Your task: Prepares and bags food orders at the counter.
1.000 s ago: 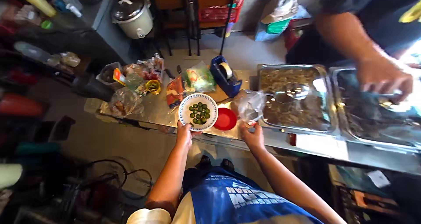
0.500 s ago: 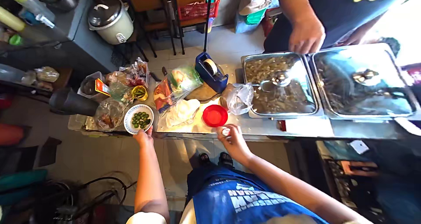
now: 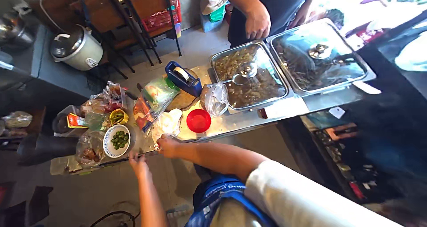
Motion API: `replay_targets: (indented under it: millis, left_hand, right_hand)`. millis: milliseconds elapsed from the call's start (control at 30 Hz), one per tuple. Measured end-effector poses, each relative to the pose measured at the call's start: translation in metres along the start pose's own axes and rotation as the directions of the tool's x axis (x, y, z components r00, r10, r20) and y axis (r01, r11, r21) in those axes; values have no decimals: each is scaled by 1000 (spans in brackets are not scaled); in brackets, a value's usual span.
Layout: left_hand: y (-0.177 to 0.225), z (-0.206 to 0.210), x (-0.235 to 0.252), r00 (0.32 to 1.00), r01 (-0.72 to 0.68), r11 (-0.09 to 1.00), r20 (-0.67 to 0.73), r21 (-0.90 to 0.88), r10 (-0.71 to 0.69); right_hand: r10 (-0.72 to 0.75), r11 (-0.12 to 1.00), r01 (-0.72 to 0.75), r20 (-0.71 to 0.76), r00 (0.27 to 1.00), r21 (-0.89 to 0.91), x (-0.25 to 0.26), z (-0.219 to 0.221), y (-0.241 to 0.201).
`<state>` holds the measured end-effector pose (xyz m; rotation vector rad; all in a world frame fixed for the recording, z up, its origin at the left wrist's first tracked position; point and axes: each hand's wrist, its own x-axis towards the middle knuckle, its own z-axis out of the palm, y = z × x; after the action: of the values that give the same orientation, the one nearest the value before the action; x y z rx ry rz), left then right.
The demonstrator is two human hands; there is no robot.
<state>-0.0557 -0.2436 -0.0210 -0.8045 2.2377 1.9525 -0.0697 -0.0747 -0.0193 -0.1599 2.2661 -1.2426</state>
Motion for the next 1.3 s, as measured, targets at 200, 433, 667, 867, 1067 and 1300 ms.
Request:
replay_targets:
  millis: [200,433,667,867,1067,1300]
  left_hand:
    - [-38,45,7,947,-301,950,142,79,288]
    - [-5,75,37,985,-162,986,-58,43,165]
    - [6,102,21,955,-175,984,-251,-40,159]
    - [-13,163,-88,723,-691,720,45,64,689]
    - [11,215,-120,421,-862,472,259,-183,869]
    - [55,253,-169,76,-911,241,439,-334,895]
  right_hand:
    - [-91,989,97,-57,994,112,0,-11,-21]
    - [-39,995,13,-253,967,-100,-100,-51,59]
    - [167,963,-196,-159,973,-186,-138,-73,120]
    - [-220,961,269,-417,882,62,-189,-82,137]
    - [240,246,292,-350,906,924,-244,-109,151]
    - [295,608,339,-602,742,717,-327,-137,164]
